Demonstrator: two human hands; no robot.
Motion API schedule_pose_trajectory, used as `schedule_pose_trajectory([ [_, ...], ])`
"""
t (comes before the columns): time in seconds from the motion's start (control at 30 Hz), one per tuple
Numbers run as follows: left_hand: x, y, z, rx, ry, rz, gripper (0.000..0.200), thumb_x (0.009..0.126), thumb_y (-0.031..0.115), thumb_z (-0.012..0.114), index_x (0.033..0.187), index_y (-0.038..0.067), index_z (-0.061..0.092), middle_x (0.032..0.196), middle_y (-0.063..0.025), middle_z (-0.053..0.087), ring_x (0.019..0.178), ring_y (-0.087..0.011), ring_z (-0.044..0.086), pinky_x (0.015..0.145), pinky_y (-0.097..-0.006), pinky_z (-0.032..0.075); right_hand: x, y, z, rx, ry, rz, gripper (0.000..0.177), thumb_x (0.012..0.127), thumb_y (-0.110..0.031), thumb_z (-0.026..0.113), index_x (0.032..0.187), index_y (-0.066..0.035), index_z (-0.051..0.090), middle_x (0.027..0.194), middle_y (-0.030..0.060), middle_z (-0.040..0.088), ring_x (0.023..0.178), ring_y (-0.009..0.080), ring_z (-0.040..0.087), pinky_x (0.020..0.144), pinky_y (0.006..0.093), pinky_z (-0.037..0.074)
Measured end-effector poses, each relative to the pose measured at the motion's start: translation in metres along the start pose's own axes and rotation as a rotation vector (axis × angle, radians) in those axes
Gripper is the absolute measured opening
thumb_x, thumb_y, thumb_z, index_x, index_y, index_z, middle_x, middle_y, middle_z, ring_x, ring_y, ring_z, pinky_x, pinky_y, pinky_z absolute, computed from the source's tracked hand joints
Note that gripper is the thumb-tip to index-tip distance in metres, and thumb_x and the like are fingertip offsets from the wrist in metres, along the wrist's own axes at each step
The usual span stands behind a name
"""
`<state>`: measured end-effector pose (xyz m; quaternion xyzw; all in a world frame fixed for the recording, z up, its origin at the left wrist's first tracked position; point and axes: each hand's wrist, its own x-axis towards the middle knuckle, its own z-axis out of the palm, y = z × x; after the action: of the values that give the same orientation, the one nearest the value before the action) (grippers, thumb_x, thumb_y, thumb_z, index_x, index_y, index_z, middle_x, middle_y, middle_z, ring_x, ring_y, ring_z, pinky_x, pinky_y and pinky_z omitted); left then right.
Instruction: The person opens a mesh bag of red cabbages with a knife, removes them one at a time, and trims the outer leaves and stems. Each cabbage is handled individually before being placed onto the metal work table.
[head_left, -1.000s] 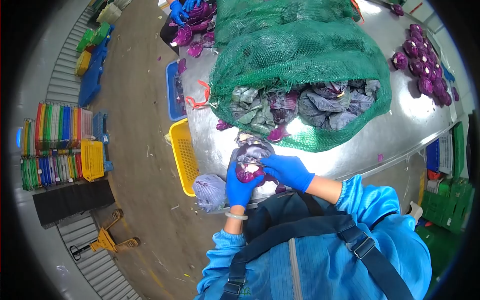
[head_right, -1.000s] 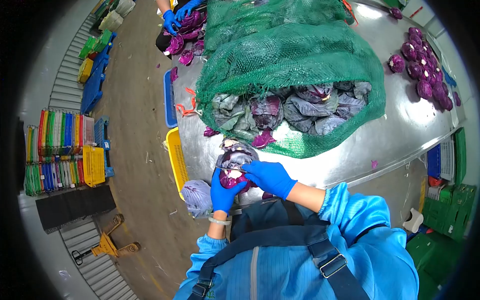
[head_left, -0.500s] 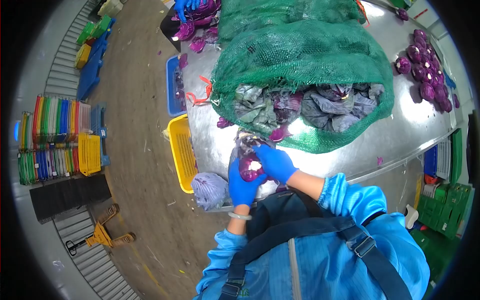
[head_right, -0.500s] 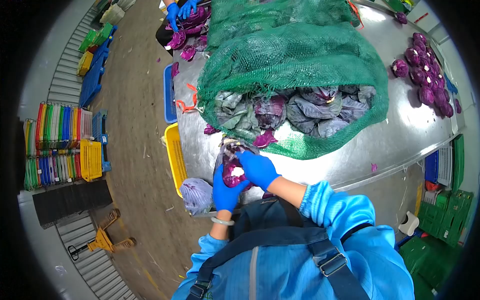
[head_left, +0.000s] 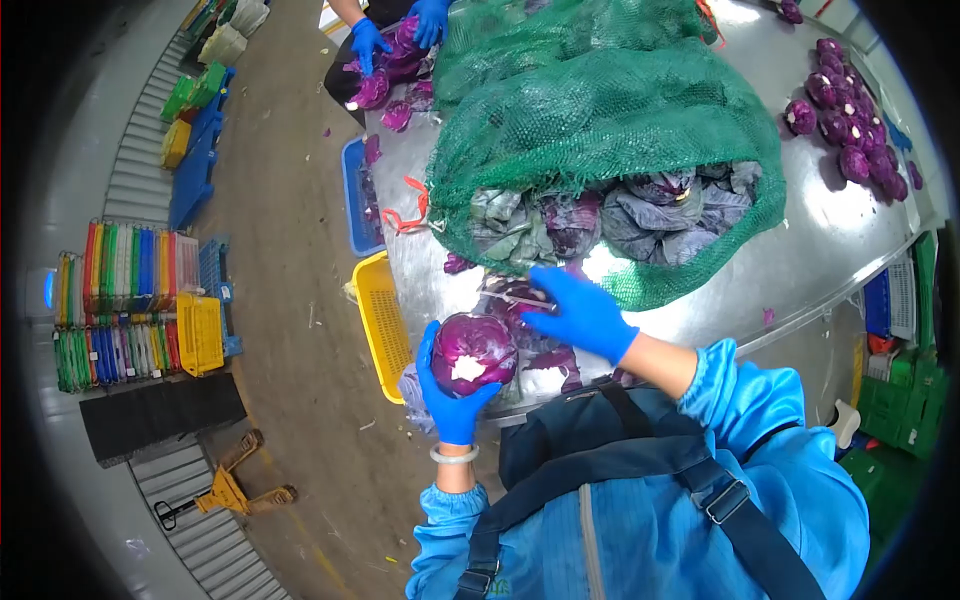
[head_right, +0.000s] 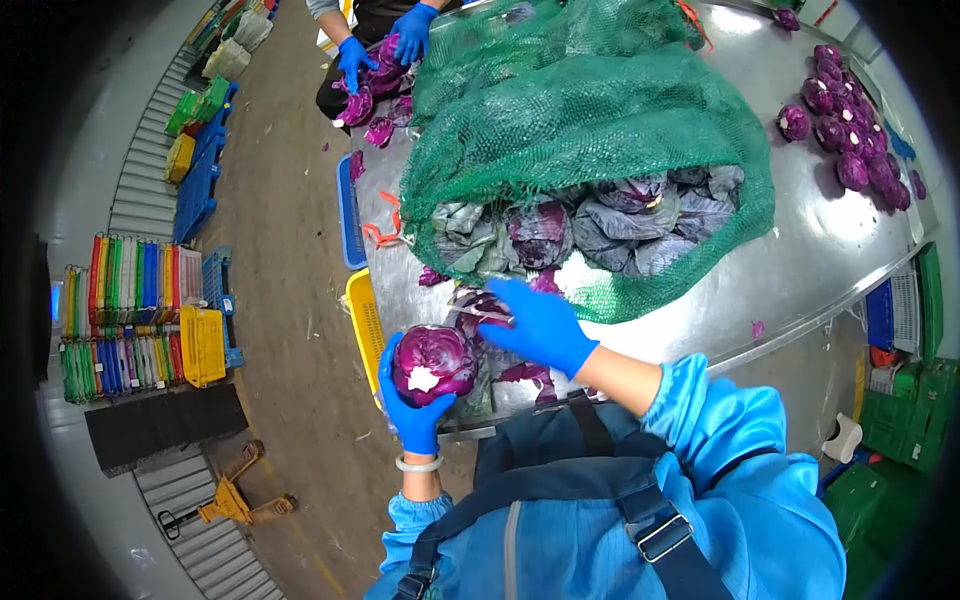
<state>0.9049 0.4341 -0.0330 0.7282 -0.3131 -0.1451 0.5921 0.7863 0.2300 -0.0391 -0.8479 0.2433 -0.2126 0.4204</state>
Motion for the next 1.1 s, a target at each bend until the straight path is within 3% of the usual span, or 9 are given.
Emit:
schedule_pose_trajectory([
  [0.07,0.007,0.010,0.011,-0.007,-0.016,0.012,0.108,0.055,0.030,0.092,0.140,0.000,0.033,0.140,-0.0147,0.042,0.127,-0.0287,0.044,0.108,-0.0401,0.036,0.005,-0.030,-0.013,0.304,-0.307,0.161,0.046,0.080,-0.039,0.067,0.110,-0.006,0.058,0.099,0.0216,0.063,0.088,0.0382,0.063,0.074,0.0437,0.051],
  [0.43,-0.003,0.004,0.030,-0.379,0.030,-0.141,0.109,0.055,0.042,0.090,0.139,0.001,0.035,0.140,-0.0156,0.042,0.128,-0.0294,0.043,0.108,-0.0419,0.035,0.005,0.030,-0.020,0.122,-0.095,0.290,0.027,0.074,-0.022,0.067,0.092,-0.004,0.059,0.082,0.0216,0.064,0.078,0.0413,0.062,0.065,0.0468,0.050],
  [0.53,0.009,0.009,0.026,-0.262,-0.046,0.024,0.110,0.055,0.044,0.090,0.140,0.002,0.034,0.140,-0.0162,0.041,0.127,-0.0304,0.045,0.108,-0.0420,0.036,-0.011,0.061,-0.009,0.124,-0.087,0.222,0.052,0.077,-0.036,0.072,0.116,-0.005,0.057,0.094,0.0193,0.066,0.079,0.0412,0.064,0.067,0.0466,0.050],
  [0.67,0.010,0.031,0.039,-0.045,-0.061,0.192,0.113,0.053,0.041,0.092,0.142,0.004,0.031,0.142,-0.0172,0.038,0.130,-0.0342,0.040,0.110,-0.0461,0.031,-0.022,-0.013,-0.035,1.173,-0.456,0.971,0.051,0.083,-0.046,0.069,0.111,-0.005,0.057,0.079,0.0068,0.061,0.058,0.0140,0.059,0.049,0.0278,0.046],
  [0.73,0.008,0.035,0.050,-0.080,-0.090,0.251,0.111,0.054,0.039,0.092,0.142,0.007,0.032,0.141,-0.0179,0.038,0.132,-0.0366,0.036,0.111,-0.0492,0.028,-0.034,-0.006,-0.026,1.450,-0.500,0.925,0.041,0.084,-0.043,0.069,0.099,-0.006,0.058,0.075,0.0048,0.060,0.054,0.0133,0.056,0.047,0.0257,0.044],
  [0.77,0.011,0.038,0.048,-0.070,-0.142,0.280,0.105,0.056,0.038,0.091,0.139,0.005,0.036,0.140,-0.0169,0.041,0.131,-0.0346,0.038,0.111,-0.0463,0.029,-0.034,-0.006,-0.027,1.426,-0.463,0.834,0.034,0.085,-0.040,0.068,0.091,-0.009,0.056,0.072,0.0032,0.058,0.053,0.0122,0.054,0.046,0.0249,0.042],
  [0.9,0.028,0.060,0.032,0.319,-0.305,0.219,0.075,0.064,0.028,0.086,0.127,0.003,0.053,0.126,-0.0156,0.052,0.117,-0.0311,0.052,0.100,-0.0409,0.042,-0.028,-0.004,-0.058,0.852,-0.413,0.568,0.073,0.071,-0.026,0.083,0.132,-0.003,0.050,0.082,0.0052,0.064,0.069,0.0087,0.058,0.058,0.0256,0.048],
  [1.0,0.034,0.073,0.034,0.414,-0.497,0.165,0.056,0.067,0.022,0.083,0.116,0.005,0.062,0.116,-0.0149,0.057,0.100,-0.0278,0.060,0.084,-0.0349,0.051,-0.034,0.014,-0.059,0.543,-0.408,0.299,0.071,0.067,-0.031,0.085,0.125,-0.003,0.056,0.096,0.0078,0.069,0.084,0.0147,0.064,0.078,0.0309,0.051],
  [1.1,0.030,0.076,0.036,0.494,-0.612,0.200,0.050,0.069,0.021,0.081,0.113,0.006,0.064,0.095,-0.0133,0.065,0.082,-0.0257,0.067,0.072,-0.0306,0.054,-0.038,-0.002,-0.078,0.535,-0.566,0.527,0.064,0.065,-0.037,0.086,0.115,-0.006,0.063,0.093,0.0087,0.070,0.082,0.0149,0.065,0.075,0.0302,0.051],
])
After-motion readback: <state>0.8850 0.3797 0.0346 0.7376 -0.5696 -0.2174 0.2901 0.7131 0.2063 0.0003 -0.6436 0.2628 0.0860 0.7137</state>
